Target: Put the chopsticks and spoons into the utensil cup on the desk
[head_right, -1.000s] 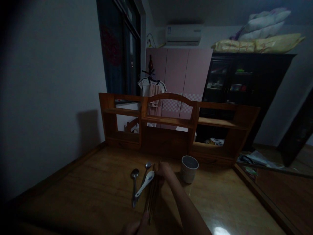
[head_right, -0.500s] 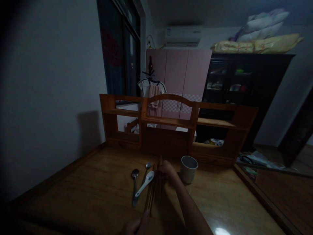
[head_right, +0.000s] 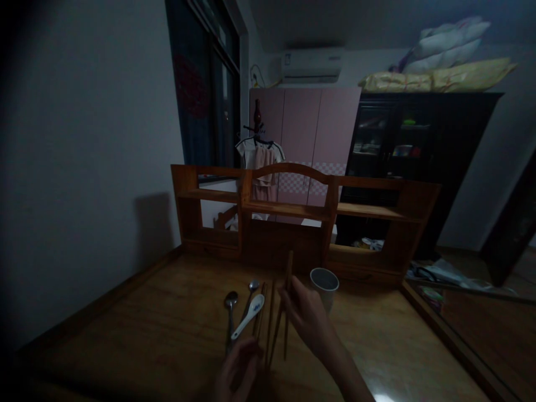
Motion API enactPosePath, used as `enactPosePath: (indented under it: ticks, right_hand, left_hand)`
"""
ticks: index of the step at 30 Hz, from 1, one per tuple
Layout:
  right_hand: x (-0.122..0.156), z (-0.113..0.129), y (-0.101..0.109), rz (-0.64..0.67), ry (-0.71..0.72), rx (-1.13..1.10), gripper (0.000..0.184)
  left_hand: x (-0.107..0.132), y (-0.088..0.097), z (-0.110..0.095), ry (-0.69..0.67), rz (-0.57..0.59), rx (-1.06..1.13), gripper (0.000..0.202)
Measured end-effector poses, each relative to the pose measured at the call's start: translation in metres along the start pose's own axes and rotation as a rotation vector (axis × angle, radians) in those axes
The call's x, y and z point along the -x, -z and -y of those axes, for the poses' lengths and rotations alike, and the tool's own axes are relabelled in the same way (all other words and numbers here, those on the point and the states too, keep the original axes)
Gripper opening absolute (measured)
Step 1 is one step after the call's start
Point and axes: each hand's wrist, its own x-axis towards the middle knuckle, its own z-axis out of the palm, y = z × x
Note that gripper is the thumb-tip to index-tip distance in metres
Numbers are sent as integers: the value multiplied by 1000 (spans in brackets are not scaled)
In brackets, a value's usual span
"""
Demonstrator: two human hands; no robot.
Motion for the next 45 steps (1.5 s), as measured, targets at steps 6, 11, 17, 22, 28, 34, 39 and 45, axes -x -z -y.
enactPosePath:
  ticks: [6, 11, 17, 22, 28, 34, 39, 45]
  right_hand:
    - [31, 7, 22, -18, 17, -2, 19]
    - [44, -4, 27, -21, 17, -26, 16]
    - [54, -16, 28, 9, 0, -24, 12]
    - [56, -23, 21, 54, -22, -95, 6]
    - [60, -27, 18, 41, -42, -137, 8]
    - [60, -27, 20, 61, -69, -166, 8]
    - [58, -25, 22, 65, -55, -159, 8]
    - [57, -28, 23, 62, -55, -146, 11]
  left_hand:
    - [-5, -44, -13, -95, 292, 5, 38]
    - [-7, -59, -12, -58, 326, -73, 26]
    - [-8, -65, -9, 10, 307, 82, 23]
    - [-8, -65, -5, 108, 339, 194, 23]
    - [-9, -69, 11, 207, 335, 262, 30]
    - [-10, -67, 11, 215, 331, 229, 31]
    - [-9, -71, 11, 377, 322, 431, 36]
    - [-7, -61, 4, 199, 453, 187, 39]
